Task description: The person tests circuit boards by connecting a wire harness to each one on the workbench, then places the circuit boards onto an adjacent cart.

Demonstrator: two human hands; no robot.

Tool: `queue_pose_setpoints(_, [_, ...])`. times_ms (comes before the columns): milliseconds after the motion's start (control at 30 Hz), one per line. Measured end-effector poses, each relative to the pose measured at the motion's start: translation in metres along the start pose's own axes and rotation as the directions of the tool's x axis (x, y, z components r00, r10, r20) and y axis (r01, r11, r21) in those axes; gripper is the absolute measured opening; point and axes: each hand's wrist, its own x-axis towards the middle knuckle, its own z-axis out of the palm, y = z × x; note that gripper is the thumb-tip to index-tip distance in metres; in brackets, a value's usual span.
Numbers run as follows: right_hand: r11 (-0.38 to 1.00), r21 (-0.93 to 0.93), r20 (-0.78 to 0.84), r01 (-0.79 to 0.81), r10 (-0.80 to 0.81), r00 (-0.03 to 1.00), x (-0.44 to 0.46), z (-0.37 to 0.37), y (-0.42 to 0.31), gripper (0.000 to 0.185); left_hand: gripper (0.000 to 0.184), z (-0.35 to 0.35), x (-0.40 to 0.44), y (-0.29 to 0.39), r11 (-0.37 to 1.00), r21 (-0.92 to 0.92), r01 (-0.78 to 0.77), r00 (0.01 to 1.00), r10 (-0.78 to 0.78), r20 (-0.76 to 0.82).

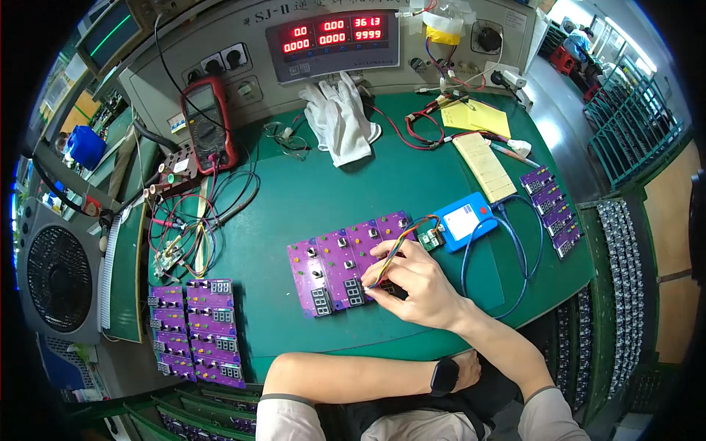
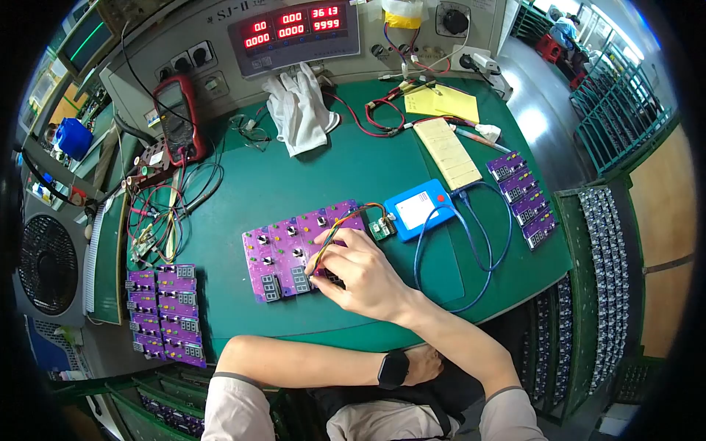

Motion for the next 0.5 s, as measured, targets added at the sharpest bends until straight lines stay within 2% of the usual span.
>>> queue_pose_setpoints(100, [1.000, -0.022, -0.013, -0.013, 0.013, 1.000, 0.000, 0.002, 0.000, 0.017, 0.024, 0.001, 0.000, 0.000, 1.000, -0.015, 0.013, 0.999, -0.014, -0.034])
queue_pose_setpoints(500, [0.996, -0.084, -0.019, 0.002, -0.004, 1.000, 0.000, 0.005, 0.000, 0.016, 0.027, -0.012, 0.003, -0.003, 0.996, -0.089, 0.019, 0.993, -0.009, 0.116])
